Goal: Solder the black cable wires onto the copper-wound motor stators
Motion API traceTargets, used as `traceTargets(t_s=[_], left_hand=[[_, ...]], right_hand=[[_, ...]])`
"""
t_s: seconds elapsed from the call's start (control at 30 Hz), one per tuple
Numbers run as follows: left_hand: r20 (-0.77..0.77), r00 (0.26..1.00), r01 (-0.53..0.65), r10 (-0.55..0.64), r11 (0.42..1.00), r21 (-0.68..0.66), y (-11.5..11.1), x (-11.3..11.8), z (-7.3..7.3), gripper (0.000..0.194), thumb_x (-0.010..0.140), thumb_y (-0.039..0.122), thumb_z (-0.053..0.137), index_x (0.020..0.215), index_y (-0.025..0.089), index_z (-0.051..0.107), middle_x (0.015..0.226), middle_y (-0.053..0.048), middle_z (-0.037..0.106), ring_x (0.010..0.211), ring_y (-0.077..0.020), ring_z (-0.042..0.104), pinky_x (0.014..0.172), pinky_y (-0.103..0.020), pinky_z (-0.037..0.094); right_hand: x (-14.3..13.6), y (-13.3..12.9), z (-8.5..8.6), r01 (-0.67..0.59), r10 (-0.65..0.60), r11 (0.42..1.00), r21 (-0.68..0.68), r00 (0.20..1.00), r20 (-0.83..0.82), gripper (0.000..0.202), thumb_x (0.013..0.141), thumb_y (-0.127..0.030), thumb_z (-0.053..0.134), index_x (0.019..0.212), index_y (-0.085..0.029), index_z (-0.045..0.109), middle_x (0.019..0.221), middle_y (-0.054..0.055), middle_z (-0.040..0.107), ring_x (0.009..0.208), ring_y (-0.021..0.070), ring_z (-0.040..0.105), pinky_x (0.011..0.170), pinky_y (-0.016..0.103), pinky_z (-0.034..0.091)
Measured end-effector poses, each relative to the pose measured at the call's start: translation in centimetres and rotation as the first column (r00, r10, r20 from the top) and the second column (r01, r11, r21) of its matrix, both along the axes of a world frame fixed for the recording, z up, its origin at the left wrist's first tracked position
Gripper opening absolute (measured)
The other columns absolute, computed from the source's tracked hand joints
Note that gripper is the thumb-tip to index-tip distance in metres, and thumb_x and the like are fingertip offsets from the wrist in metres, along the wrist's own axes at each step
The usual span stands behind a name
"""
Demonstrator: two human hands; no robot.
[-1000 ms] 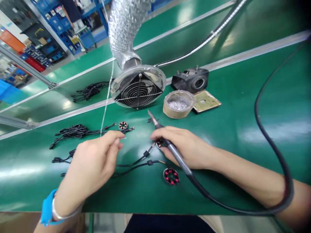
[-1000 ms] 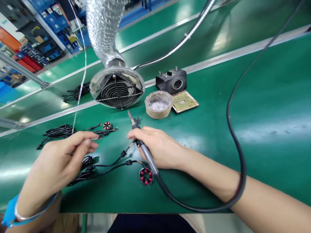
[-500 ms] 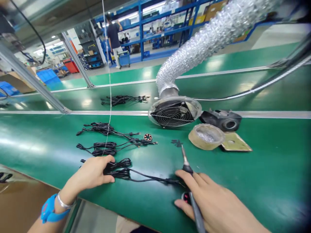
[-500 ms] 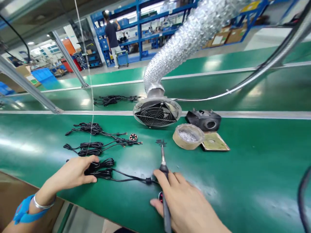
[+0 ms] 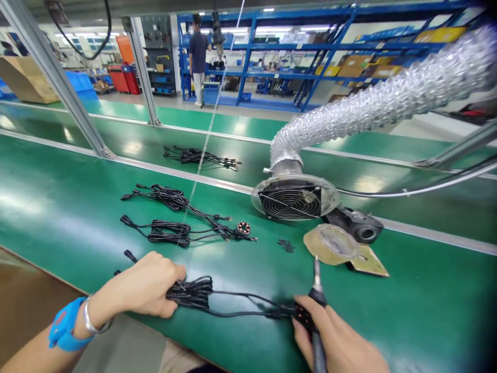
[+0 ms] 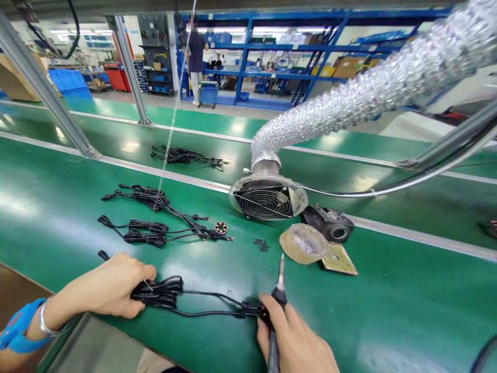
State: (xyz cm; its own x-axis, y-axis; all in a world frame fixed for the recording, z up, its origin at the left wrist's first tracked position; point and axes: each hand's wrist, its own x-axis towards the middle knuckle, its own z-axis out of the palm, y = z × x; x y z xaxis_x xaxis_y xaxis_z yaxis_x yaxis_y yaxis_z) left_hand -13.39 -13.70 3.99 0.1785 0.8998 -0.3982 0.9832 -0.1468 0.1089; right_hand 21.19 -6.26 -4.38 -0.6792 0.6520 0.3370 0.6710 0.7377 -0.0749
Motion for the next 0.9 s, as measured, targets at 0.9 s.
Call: traceTargets(t_s=[0.9], left_hand=[[-0.014,0.973,-0.196,0.232,0.852,0.485,37.4,-18.2,3.2,0.036,0.092,0.033,0.059,0.123,0.016,0.056,0.122,-0.011,0.059,0.104,-0.0228,0.062,0.087,-0.044,0.054]], right_hand=[[-32.1,35.6,8.9,0.578,-0.546,0.791,-0.202,0.815,0.196,0.035,0.093,-0.034,0.059,0.122,-0.014,0.056,0.121,0.011,0.059,0.102,0.0214,0.062,0.086,0.041,0.054]])
